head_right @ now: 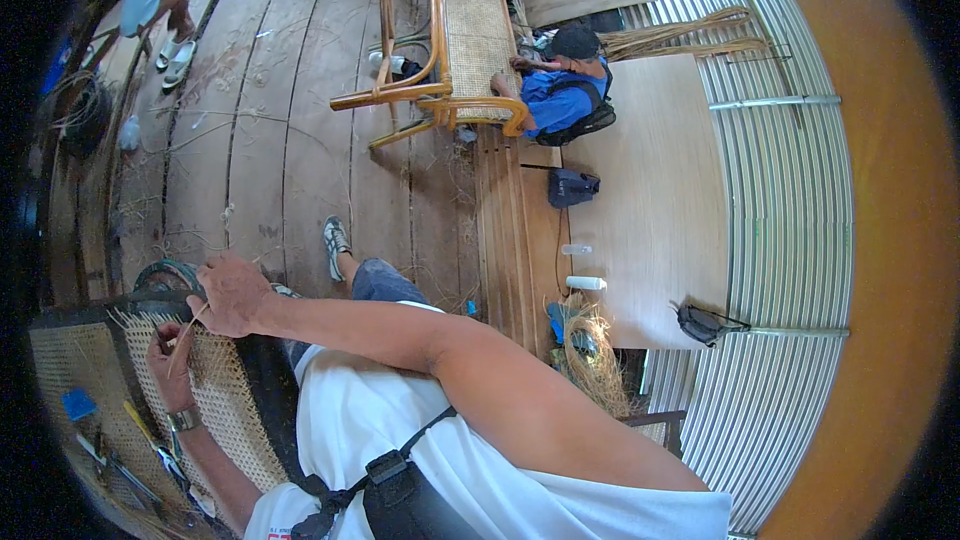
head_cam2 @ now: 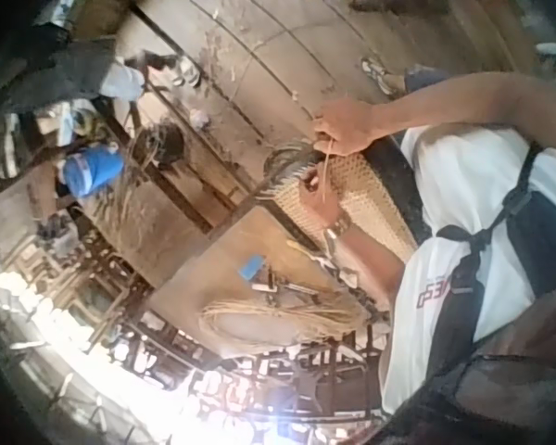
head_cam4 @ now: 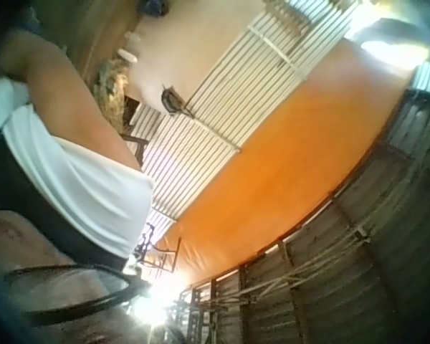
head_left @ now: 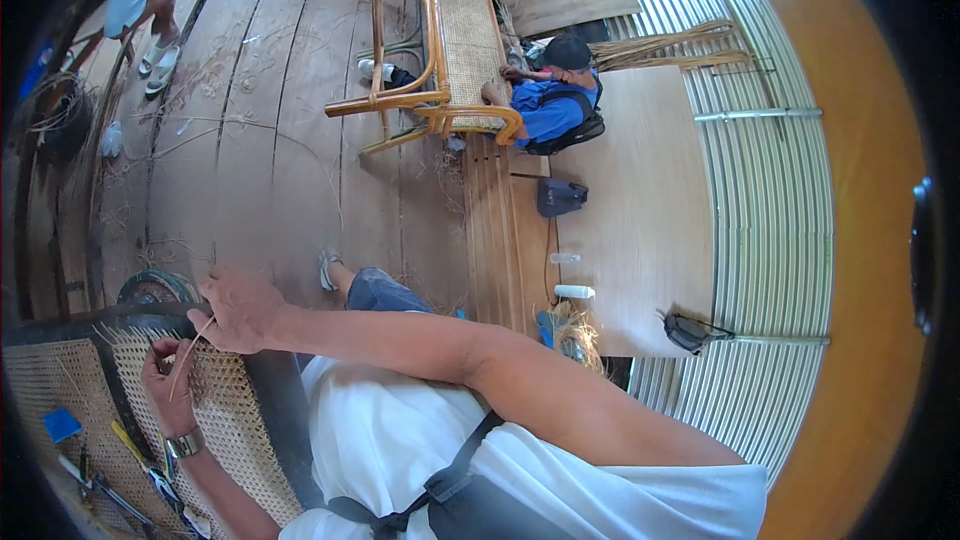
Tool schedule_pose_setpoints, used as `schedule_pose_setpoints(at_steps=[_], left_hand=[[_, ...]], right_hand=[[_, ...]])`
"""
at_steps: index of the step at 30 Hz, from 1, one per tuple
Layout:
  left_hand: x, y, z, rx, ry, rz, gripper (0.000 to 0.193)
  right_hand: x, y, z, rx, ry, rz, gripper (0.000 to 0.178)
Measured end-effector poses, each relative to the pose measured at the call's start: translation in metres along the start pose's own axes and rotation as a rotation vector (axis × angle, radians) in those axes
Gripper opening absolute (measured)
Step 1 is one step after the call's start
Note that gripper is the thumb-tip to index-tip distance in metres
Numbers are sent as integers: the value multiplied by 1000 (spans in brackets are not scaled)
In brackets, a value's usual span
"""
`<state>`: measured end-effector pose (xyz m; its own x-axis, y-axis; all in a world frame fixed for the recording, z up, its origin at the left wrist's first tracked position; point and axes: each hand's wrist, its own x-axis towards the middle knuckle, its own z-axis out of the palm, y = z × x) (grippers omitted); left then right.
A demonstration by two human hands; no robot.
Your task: Repairing a rattan chair by attaching and securing rattan mesh to a wooden frame using a mallet and pliers.
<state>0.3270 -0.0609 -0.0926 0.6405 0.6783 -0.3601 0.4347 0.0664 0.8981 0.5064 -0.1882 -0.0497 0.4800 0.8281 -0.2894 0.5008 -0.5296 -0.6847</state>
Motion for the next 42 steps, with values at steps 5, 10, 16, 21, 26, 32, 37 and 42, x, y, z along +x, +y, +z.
schedule_pose_setpoints(at_steps=[5, 10, 16, 21, 26, 32, 37, 42], left_hand=[[6, -19, -17, 111, 53, -4, 23], [4, 2, -2, 164, 70, -40, 33], [-10, 1, -4, 94, 132, 44, 24], [-11, 3, 2, 155, 181, 70, 24], [-4, 3, 3, 290, 133, 272, 14], [-10, 22, 15, 600, 196, 250, 8], [-13, 21, 8, 496, 196, 188, 16], [-6, 10, -28, 82, 167, -86, 23]], right_hand=[[19, -12, 16, -39, 18, -38, 40], [22, 7, 23, 45, 184, -133, 35], [18, -2, 19, 19, 42, -94, 32], [21, 2, 19, 37, 69, -94, 30], [21, 2, 14, 53, 115, -80, 29], [21, 0, 16, 54, 95, -68, 30], [25, -2, 14, 65, -24, 75, 35], [42, 12, 13, 179, -210, 199, 43]])
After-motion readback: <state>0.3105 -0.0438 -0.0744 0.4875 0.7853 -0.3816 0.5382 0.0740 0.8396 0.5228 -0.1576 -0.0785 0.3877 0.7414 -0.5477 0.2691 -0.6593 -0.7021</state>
